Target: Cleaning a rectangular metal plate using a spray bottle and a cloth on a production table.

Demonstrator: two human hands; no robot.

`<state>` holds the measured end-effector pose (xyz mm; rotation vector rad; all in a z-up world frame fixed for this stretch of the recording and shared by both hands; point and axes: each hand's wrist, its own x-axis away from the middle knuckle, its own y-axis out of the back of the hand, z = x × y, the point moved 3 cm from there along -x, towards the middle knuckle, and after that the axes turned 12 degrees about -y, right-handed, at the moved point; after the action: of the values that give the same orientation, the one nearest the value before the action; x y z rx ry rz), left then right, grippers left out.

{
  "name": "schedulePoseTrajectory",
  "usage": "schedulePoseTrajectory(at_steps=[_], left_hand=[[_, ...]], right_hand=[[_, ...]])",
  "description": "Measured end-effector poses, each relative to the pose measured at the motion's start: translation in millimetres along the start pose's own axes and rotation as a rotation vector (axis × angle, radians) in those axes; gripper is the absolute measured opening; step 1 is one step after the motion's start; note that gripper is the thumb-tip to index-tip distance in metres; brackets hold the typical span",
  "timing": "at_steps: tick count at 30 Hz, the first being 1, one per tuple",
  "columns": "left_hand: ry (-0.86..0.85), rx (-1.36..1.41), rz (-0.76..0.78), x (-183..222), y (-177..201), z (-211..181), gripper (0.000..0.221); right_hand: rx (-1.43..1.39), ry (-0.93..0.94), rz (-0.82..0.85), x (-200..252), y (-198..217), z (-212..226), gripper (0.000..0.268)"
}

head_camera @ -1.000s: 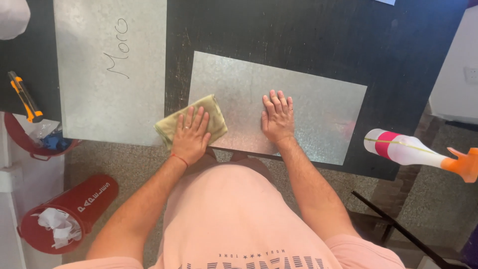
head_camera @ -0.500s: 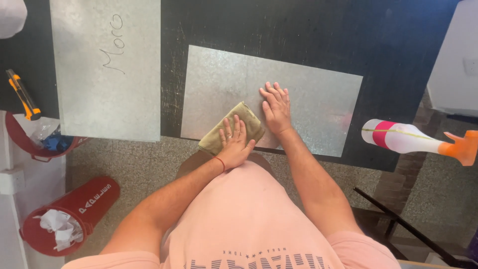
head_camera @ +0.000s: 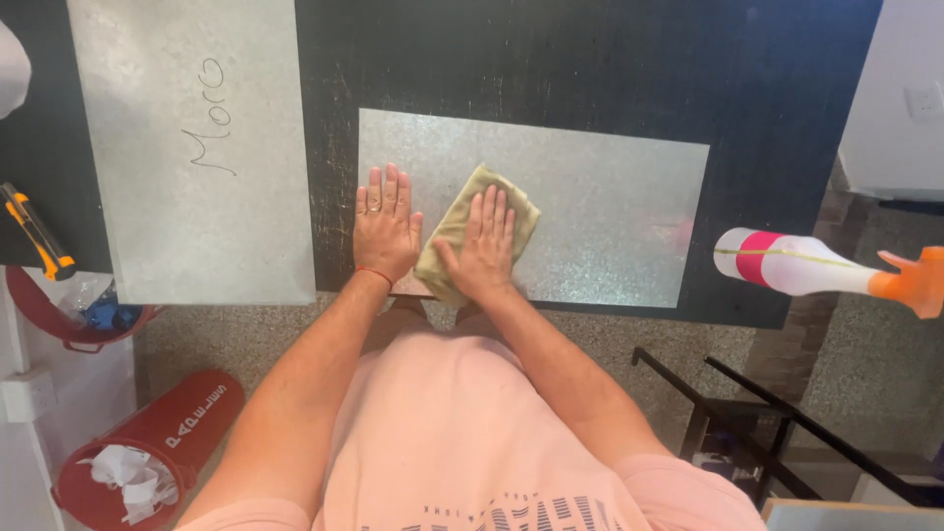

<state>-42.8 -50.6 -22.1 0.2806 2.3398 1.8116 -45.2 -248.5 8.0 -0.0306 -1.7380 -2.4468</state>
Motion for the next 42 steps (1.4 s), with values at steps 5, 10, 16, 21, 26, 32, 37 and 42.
schedulePoseTrajectory(at_steps=[5,10,16,21,26,32,37,42], left_hand=[[-0.030,-0.020,-0.040,5,-1,1,0.075],[-0.062,-0.032,-0.072,5,3,1,0.084],[-0.046,-0.025,-0.145,2,0,2,0.077],[-0.050,-0.054,-0.167,8,0,4,0.076],[-0.048,-0.058,-0.196,-6,5,6,0.076],[-0.017,-0.039,-0.143,6,0,5,0.076],[-0.066,-0.001,-0.140,0,1,3,0.076],[-0.102,0.055,-0.132,2,9,4,0.078]], right_hand=[[-0.085,0.011,-0.207,-94,8,9,0.097],[-0.015,0.159,-0.168,-101,-15,23,0.082],[0.115,0.071,-0.302,-123,8,-123,0.066],[0.201,-0.202,-0.407,-126,61,-305,0.063],[0.148,-0.414,-0.467,-121,71,-339,0.062],[0.160,0.001,-0.326,-49,27,-126,0.065],[-0.018,0.293,-0.112,39,-7,-46,0.058],[0.066,0.082,-0.171,46,39,-169,0.060]])
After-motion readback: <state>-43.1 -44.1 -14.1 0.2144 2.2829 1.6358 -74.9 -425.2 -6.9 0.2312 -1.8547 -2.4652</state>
